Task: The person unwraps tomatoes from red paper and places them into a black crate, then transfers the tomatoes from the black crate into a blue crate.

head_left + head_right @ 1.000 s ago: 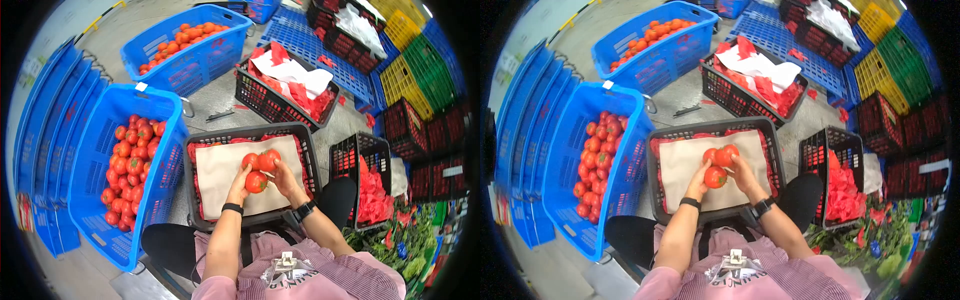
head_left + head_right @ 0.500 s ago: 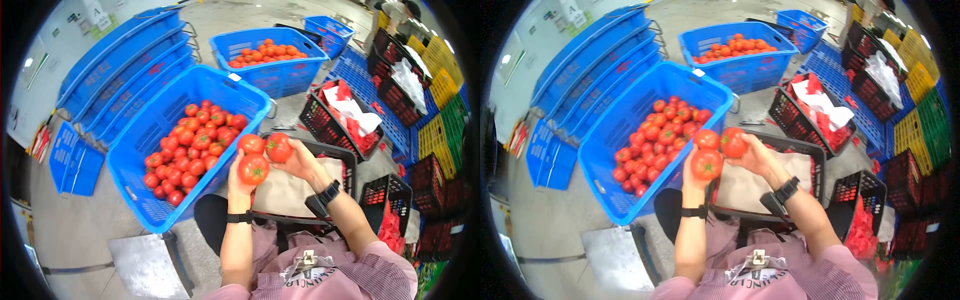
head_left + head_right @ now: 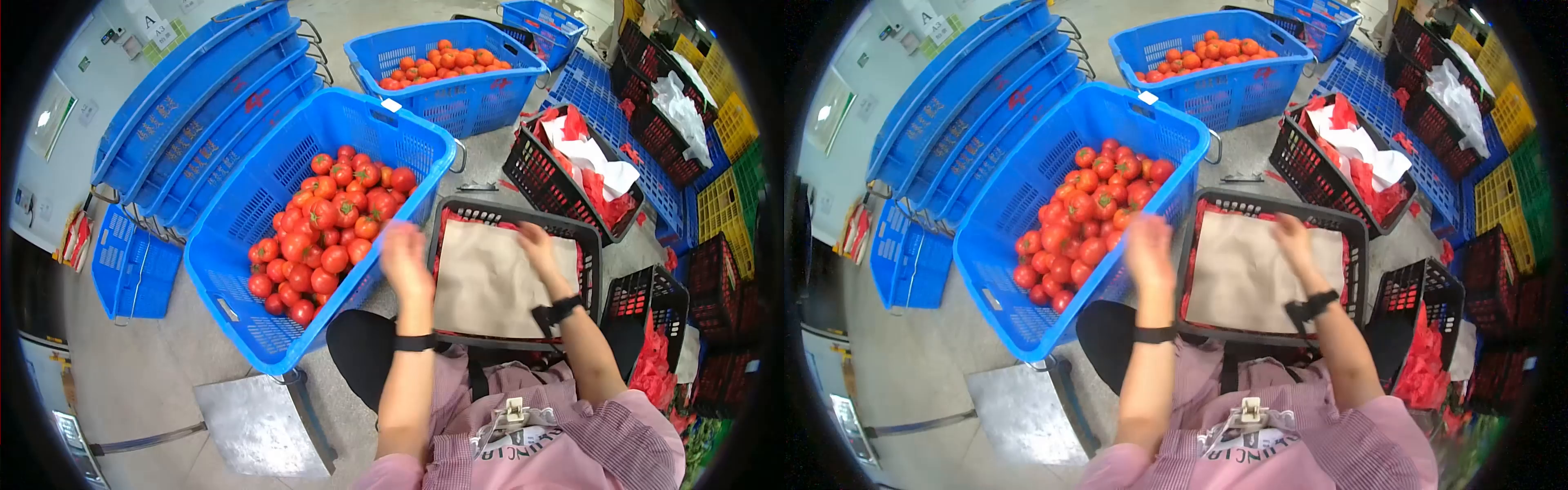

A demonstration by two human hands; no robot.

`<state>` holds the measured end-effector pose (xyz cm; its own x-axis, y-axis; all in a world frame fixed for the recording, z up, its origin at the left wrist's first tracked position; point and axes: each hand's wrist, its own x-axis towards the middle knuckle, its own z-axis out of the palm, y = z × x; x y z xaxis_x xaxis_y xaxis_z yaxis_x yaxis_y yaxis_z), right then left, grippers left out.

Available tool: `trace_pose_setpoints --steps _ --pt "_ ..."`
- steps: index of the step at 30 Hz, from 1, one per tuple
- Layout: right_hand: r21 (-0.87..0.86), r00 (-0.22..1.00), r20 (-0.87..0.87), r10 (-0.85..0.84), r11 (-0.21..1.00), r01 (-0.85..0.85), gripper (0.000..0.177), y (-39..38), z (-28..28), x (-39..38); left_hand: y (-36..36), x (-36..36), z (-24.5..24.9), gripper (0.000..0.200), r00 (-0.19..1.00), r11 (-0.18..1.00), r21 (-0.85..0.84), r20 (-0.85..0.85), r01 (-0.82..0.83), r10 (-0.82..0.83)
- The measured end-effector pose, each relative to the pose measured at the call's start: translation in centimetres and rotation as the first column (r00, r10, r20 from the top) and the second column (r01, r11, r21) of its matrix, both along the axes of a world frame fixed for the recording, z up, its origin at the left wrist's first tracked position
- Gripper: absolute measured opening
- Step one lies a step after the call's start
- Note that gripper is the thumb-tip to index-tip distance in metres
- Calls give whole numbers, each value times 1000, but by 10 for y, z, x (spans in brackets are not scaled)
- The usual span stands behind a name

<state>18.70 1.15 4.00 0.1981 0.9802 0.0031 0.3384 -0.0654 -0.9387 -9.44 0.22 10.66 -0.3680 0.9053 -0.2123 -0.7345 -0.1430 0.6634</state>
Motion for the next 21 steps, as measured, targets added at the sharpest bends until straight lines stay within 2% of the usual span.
trace_pose_setpoints --steps 1,2,3,4,5,7,8,10,11,13,15,16,17,18,19,20,21 --pt "-131 912 404 -69 983 132 50 -18 -26 52 -7 27 -17 31 766 996 47 -642 80 -31" --pt "-146 861 456 -226 935 322 60 -43 -46 87 -11 49 -23 41 886 915 -234 -259 329 -385" --pt "-199 760 614 -215 889 412 68 -66 -54 116 -18 74 -42 55 788 852 -344 -351 395 -506" --pt "-319 745 633 -211 806 499 77 -82 -55 128 -23 95 -79 67 611 771 -475 -477 424 -631" --pt "-364 683 710 -171 741 564 80 -96 -54 133 -30 104 -95 67 597 759 -481 -476 439 -646" --pt "-417 816 528 -236 765 491 76 -114 -87 162 -37 122 -107 74 409 660 -639 -521 395 -749" --pt "-386 760 581 -291 724 572 78 -119 -108 167 -39 126 -106 74 389 651 -641 -523 408 -758" --pt "-417 714 638 -288 650 635 76 -118 -88 150 -42 117 -104 75 313 622 -726 -541 294 -780" --pt "-415 696 655 -293 630 657 74 -117 -81 144 -43 113 -109 75 294 616 -729 -543 300 -786" --pt "-431 706 610 -358 598 676 67 -120 -46 127 -35 99 -132 73 390 665 -703 -554 254 -735" --pt "-435 841 417 -345 737 517 59 -122 -28 122 -28 90 -155 74 384 678 -705 -578 211 -720" --pt "-333 899 238 -368 839 431 44 -122 -19 116 -28 89 -153 74 392 689 -705 -594 168 -703" --pt "-266 901 283 -328 876 402 34 -123 -9 114 -29 87 -151 76 346 676 -727 -608 119 -715" --pt "-152 905 297 -303 921 358 32 -121 -7 123 -27 84 -171 72 392 699 -712 -627 62 -673" --pt "-39 904 318 -285 949 313 30 -122 -5 136 -26 78 -169 67 464 754 -648 -637 109 -615" --pt "-14 881 331 -337 932 362 28 -126 22 146 -29 81 -127 62 457 745 -639 -614 191 -644" --pt "12 856 344 -385 914 406 26 -134 59 158 -26 87 -140 61 412 743 -666 -697 -70 -587"
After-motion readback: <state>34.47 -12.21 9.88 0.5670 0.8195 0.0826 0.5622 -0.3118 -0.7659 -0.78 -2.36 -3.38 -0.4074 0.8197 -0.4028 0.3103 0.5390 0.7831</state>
